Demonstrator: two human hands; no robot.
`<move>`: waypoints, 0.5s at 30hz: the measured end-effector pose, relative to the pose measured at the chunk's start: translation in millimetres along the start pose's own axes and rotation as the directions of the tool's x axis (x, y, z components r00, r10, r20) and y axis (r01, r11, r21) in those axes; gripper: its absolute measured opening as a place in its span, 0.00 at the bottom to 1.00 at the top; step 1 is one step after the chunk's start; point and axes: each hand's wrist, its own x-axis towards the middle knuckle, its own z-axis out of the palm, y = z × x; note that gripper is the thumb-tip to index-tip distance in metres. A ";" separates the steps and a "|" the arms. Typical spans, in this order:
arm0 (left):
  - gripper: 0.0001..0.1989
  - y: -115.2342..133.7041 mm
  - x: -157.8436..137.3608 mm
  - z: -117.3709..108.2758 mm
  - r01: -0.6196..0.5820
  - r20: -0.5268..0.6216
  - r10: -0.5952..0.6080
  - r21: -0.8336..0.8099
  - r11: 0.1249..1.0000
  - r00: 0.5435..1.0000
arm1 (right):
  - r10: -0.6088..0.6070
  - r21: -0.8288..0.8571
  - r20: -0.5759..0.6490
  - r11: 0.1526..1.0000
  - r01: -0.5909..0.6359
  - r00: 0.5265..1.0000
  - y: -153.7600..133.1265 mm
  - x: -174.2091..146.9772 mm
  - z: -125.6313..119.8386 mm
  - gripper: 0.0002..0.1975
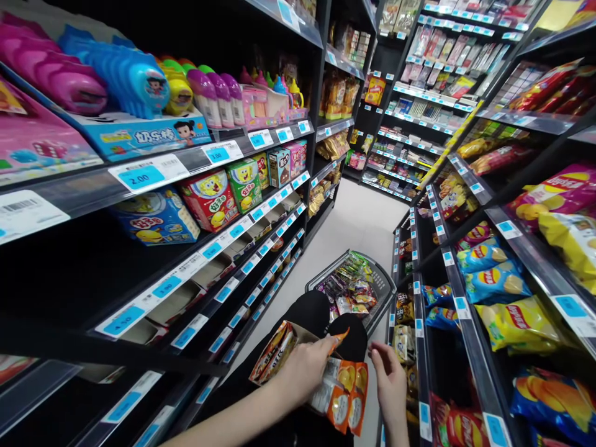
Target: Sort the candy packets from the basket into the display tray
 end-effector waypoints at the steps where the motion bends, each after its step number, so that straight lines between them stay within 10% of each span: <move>1: 0.18 4.9 -0.4 -10.4 0.013 -0.026 -0.016 -0.101 0.995 1.000 | -0.046 0.012 0.067 0.999 0.045 0.997 -11.3 -4.3 6.6 0.20; 7: 0.20 39.7 -0.3 -57.0 0.045 -0.108 -0.156 -0.666 0.745 0.982 | -0.048 0.300 0.190 0.954 -0.011 0.981 -41.2 -15.1 21.6 0.30; 11: 0.27 46.0 1.5 -56.9 0.143 0.117 -0.105 -0.949 0.283 0.987 | -0.037 0.432 0.114 0.902 -0.016 0.993 -40.9 -18.6 15.7 0.18; 15: 0.27 45.0 -4.4 -34.8 0.467 0.468 -0.003 -0.884 -0.022 0.884 | -0.331 0.644 0.052 0.732 0.222 0.942 -48.5 -16.5 19.1 0.09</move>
